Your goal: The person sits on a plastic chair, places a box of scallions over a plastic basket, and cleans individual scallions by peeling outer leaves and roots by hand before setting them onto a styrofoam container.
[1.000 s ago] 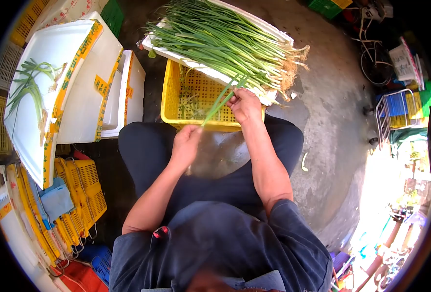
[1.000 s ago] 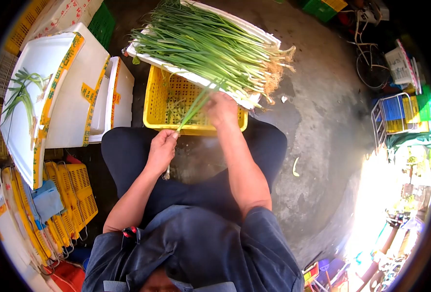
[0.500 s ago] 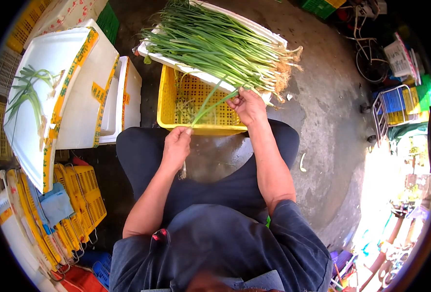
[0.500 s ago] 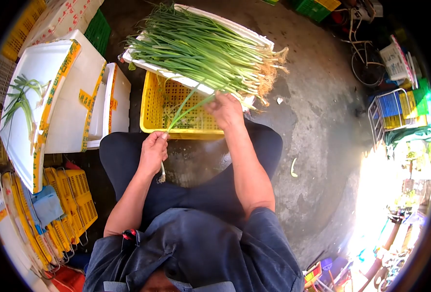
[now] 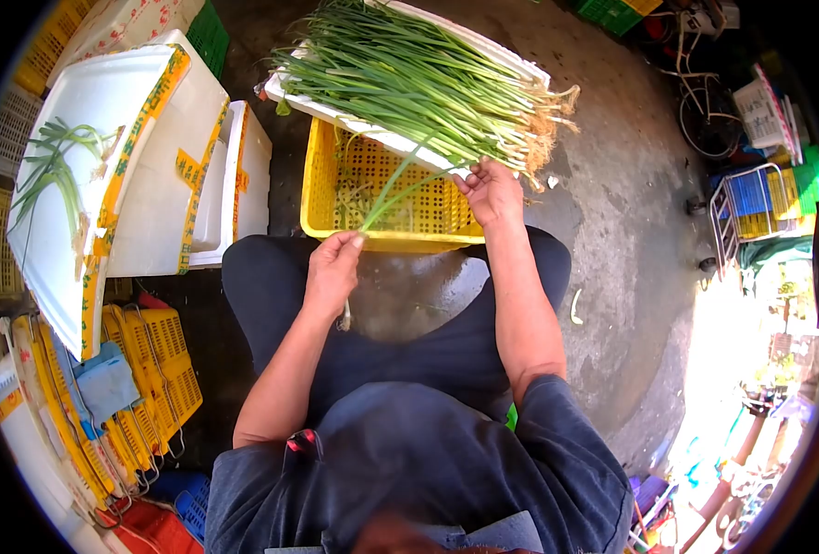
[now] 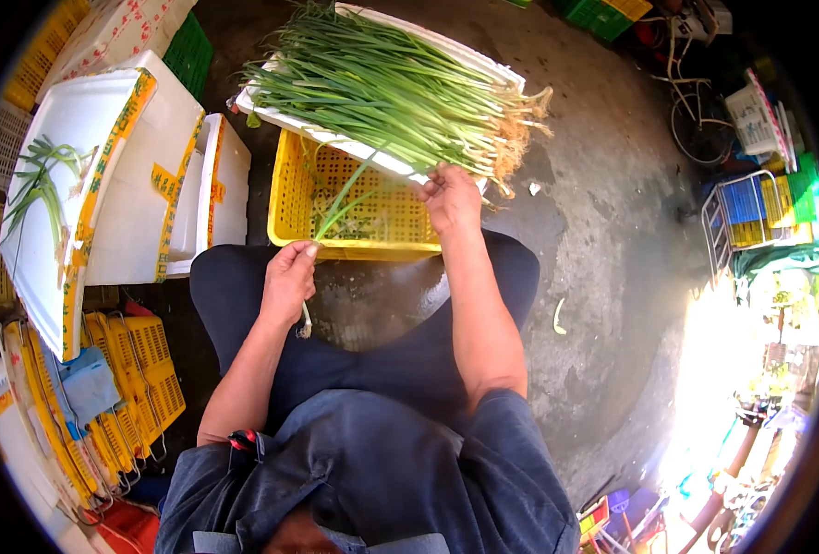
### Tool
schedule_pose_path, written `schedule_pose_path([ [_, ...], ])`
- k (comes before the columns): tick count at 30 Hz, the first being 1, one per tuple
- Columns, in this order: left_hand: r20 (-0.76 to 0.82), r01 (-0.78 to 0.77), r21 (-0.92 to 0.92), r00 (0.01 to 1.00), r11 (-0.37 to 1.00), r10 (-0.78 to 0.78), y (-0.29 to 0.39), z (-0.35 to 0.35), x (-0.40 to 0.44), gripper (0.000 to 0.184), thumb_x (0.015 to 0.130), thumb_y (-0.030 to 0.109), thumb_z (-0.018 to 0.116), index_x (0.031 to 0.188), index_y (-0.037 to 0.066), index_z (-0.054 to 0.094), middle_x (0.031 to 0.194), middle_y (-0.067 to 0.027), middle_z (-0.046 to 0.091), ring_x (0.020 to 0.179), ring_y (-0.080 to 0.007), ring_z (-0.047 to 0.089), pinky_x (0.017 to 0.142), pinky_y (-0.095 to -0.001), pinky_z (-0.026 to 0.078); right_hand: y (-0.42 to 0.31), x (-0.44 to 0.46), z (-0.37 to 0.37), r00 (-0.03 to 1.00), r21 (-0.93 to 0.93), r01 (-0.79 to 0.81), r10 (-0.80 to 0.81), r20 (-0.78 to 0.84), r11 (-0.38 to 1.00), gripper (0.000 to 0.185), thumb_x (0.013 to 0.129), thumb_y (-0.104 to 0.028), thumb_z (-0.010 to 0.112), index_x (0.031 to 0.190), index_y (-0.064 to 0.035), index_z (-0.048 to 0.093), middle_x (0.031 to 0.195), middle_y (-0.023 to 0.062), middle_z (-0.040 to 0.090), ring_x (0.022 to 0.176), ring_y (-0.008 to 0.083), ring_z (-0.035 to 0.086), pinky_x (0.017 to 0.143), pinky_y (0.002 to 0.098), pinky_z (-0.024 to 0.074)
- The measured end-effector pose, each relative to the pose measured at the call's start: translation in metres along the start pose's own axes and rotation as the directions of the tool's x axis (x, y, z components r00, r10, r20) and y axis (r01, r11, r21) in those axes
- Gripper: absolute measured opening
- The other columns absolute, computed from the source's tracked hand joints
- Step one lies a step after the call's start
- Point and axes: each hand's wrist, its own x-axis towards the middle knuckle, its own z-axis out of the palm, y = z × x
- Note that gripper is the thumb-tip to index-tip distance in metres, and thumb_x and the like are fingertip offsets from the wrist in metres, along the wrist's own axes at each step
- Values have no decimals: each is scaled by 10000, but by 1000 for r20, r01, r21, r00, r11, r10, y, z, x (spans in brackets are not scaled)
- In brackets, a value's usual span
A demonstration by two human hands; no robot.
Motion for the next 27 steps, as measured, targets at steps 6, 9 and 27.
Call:
schedule_pose_path([
  [6, -56, 58, -389, 995, 920, -86, 6, -12, 8, 240, 1024, 327, 574, 1068, 91, 595, 613, 50, 380, 460, -74, 308, 438, -257, 288, 3, -10, -7, 975, -238, 212, -188, 117, 948, 231, 982, -238, 624, 859, -44, 602, 785, 65, 634, 598, 105, 542, 581, 256, 477],
  [9, -31, 79, -502, 994, 861, -109, 9, -12, 9, 233, 1024, 330, 573, 1048, 99, 592, 615, 46, 384, 476, -83, 314, 462, -260, 293, 32, -21, -8, 971, -773, 220, -62, 229, 595, 253, 954, -251, 636, 943, 1, 626, 848, 124, 686, 650, 200, 633, 627, 341, 519],
  [27, -42, -45, -564, 999, 824, 26, 85, -6, 91, 222, 983, 321, 639, 948, 105, 603, 565, 60, 304, 510, -99, 294, 540, -290, 307, -43, 110, -5, 754, -726, 187, -377, 538, -662, 259, 931, -268, 555, 966, -34, 663, 982, 184, 715, 1002, 373, 655, 992, 626, 397],
])
